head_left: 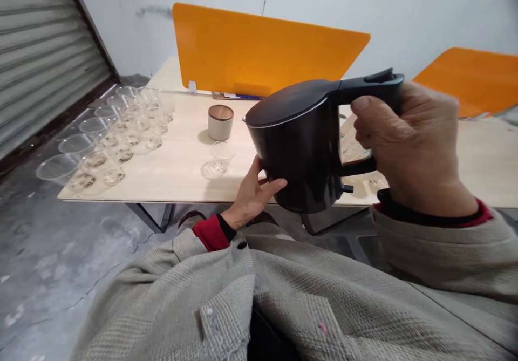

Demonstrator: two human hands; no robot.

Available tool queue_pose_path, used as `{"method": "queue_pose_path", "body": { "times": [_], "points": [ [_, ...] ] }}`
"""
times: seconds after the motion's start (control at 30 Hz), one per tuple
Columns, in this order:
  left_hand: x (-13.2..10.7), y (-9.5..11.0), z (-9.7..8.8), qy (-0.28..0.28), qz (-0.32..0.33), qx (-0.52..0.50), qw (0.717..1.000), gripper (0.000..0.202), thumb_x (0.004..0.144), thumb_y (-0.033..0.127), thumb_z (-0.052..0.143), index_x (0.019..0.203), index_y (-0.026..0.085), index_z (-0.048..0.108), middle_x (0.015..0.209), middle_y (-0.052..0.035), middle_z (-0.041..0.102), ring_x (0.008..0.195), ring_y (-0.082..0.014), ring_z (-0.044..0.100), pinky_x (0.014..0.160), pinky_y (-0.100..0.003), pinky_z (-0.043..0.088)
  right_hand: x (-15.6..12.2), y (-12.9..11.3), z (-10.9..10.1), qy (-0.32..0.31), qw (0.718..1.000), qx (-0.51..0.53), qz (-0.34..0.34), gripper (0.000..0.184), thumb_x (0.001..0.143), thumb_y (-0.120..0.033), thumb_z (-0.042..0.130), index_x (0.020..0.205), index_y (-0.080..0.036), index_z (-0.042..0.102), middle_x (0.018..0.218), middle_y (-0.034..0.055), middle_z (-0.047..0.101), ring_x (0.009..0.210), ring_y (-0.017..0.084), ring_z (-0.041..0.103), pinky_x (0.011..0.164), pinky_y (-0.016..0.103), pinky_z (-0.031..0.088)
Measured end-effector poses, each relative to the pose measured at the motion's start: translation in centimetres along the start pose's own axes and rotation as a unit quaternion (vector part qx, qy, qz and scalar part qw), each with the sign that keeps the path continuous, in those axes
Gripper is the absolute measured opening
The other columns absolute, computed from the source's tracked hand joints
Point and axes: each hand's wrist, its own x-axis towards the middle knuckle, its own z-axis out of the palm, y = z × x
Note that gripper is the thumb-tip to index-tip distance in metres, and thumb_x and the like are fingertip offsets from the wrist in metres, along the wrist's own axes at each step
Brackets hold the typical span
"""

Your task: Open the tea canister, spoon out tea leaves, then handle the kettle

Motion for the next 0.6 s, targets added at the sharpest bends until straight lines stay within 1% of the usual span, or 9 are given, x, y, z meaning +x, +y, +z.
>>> {"method": "queue_pose_path", "body": {
  "times": [0.1, 0.17, 0.3, 0.37, 0.47, 0.53, 0.6],
  "points": [
    [-0.8, -0.1, 0.3, 0.021, -0.011, -0.010, 1.000, 0.083, 0.084, 0.072, 0.081, 0.146, 0.025, 0.052, 0.151, -0.0157, 0.063, 0.141, -0.0348, 0.060, 0.109, -0.052, 0.059, 0.7, -1.4, 0.4, -0.069, 0.996, -0.052, -0.029, 0.043, 0.099, -0.051, 0.071, 0.069, -0.022, 0.057, 0.053, -0.0059, 0.047, 0.049, 0.007, 0.039, 0.048, 0.024, 0.027],
    [-1.3, -0.3, 0.5, 0.033, -0.018, -0.010, 0.999, 0.083, 0.084, 0.074, 0.080, 0.144, 0.025, 0.053, 0.150, -0.0166, 0.065, 0.141, -0.0354, 0.060, 0.107, -0.052, 0.060, 1.2, -2.2, 0.9, -0.091, 0.992, -0.077, -0.028, 0.042, 0.101, -0.044, 0.070, 0.068, -0.022, 0.056, 0.053, -0.0060, 0.047, 0.049, 0.007, 0.040, 0.050, 0.025, 0.027],
    [-2.0, -0.2, 0.6, 0.049, -0.030, -0.015, 0.998, 0.083, 0.085, 0.074, 0.079, 0.144, 0.022, 0.053, 0.151, -0.0192, 0.065, 0.143, -0.0366, 0.059, 0.108, -0.053, 0.060, 2.1, -3.1, 2.0, -0.121, 0.983, -0.135, -0.016, 0.038, 0.100, -0.030, 0.073, 0.066, -0.021, 0.058, 0.049, -0.0074, 0.049, 0.048, 0.007, 0.043, 0.050, 0.026, 0.029],
    [-2.1, -0.2, 0.6, 0.053, -0.027, -0.014, 0.998, 0.081, 0.085, 0.075, 0.078, 0.142, 0.022, 0.054, 0.151, -0.0189, 0.066, 0.143, -0.0364, 0.059, 0.110, -0.054, 0.058, 2.6, -3.1, 2.4, -0.135, 0.979, -0.150, -0.018, 0.039, 0.098, -0.031, 0.075, 0.064, -0.021, 0.058, 0.048, -0.0080, 0.050, 0.046, 0.007, 0.044, 0.048, 0.026, 0.028],
    [-2.2, -0.3, 0.6, 0.056, -0.014, -0.018, 0.998, 0.079, 0.086, 0.076, 0.077, 0.141, 0.023, 0.056, 0.149, -0.0179, 0.067, 0.141, -0.0354, 0.061, 0.115, -0.056, 0.055, 3.4, -2.9, 2.9, -0.155, 0.974, -0.165, -0.025, 0.043, 0.096, -0.036, 0.078, 0.062, -0.022, 0.056, 0.046, -0.0086, 0.049, 0.043, 0.007, 0.041, 0.046, 0.028, 0.026],
    [-2.2, -0.6, 0.6, 0.060, -0.013, -0.026, 0.998, 0.080, 0.086, 0.077, 0.076, 0.140, 0.022, 0.056, 0.148, -0.0183, 0.068, 0.140, -0.0350, 0.062, 0.117, -0.055, 0.052, 3.7, -2.8, 3.3, -0.165, 0.970, -0.179, -0.024, 0.044, 0.096, -0.036, 0.079, 0.062, -0.022, 0.056, 0.046, -0.0087, 0.049, 0.044, 0.008, 0.041, 0.047, 0.030, 0.027],
    [-2.3, -0.7, 0.7, 0.064, -0.017, -0.035, 0.997, 0.080, 0.086, 0.076, 0.076, 0.140, 0.021, 0.056, 0.147, -0.0188, 0.068, 0.139, -0.0346, 0.062, 0.119, -0.055, 0.051, 4.0, -2.8, 3.6, -0.173, 0.965, -0.195, -0.018, 0.044, 0.097, -0.034, 0.079, 0.061, -0.022, 0.056, 0.047, -0.0084, 0.050, 0.046, 0.009, 0.042, 0.050, 0.031, 0.030]
  ]
}}
